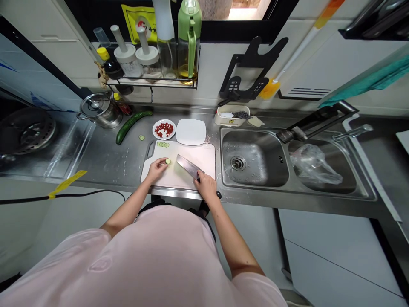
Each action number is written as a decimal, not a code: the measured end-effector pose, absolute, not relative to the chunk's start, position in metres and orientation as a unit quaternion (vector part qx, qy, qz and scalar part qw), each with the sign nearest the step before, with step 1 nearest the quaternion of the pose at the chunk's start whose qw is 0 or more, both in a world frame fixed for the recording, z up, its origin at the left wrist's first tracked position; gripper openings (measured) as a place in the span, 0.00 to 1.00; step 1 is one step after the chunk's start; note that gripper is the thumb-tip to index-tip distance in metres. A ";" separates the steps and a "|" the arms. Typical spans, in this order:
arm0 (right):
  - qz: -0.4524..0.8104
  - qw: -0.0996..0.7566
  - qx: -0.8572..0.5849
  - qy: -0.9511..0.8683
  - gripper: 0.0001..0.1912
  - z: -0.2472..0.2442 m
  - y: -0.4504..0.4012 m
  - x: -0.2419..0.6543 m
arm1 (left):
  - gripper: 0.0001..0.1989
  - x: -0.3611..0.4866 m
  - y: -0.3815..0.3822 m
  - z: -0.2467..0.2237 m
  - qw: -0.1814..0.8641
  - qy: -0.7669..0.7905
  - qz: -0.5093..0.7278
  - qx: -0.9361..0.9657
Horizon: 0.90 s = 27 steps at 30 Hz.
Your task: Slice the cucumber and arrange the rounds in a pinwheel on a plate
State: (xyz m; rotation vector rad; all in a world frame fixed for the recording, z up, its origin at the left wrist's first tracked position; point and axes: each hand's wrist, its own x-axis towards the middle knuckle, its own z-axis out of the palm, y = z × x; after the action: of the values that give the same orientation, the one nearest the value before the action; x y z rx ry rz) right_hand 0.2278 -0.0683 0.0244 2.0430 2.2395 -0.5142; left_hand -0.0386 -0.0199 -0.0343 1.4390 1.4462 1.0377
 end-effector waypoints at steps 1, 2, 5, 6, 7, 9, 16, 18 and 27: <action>-0.167 0.034 0.664 0.728 0.23 0.025 -0.068 0.227 | 0.18 -0.039 -0.020 -0.034 0.419 0.571 0.418 0.568; -0.167 0.035 0.664 0.728 0.23 0.025 -0.068 0.227 | 0.18 -0.039 -0.021 -0.034 0.421 0.569 0.422 0.566; -0.166 0.037 0.665 0.727 0.23 0.028 -0.067 0.224 | 0.17 -0.039 -0.023 -0.034 0.401 0.580 0.411 0.577; -0.167 0.040 0.666 0.726 0.22 0.029 -0.067 0.223 | 0.17 -0.038 -0.024 -0.035 0.384 0.590 0.402 0.586; -0.171 0.044 0.666 0.724 0.22 0.030 -0.066 0.222 | 0.16 -0.038 -0.025 -0.036 0.361 0.600 0.393 0.596; -0.184 0.055 0.665 0.721 0.21 0.033 -0.066 0.218 | 0.15 -0.036 -0.027 -0.038 0.310 0.619 0.378 0.615; -0.220 0.094 0.649 0.722 0.20 0.037 -0.064 0.197 | 0.09 -0.023 -0.033 -0.047 0.179 0.634 0.341 0.671; -0.221 0.103 0.642 0.727 0.20 0.037 -0.064 0.192 | 0.09 -0.022 -0.034 -0.047 0.165 0.629 0.346 0.676; -0.235 0.125 0.603 0.752 0.18 0.046 -0.065 0.169 | 0.10 -0.018 -0.034 -0.043 0.184 0.637 0.374 0.649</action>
State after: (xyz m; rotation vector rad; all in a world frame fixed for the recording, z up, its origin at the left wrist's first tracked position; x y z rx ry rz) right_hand 0.1694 -0.0647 0.0464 1.7560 2.1929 -0.6839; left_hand -0.0185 -0.0336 -0.0428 1.8296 1.7955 1.0547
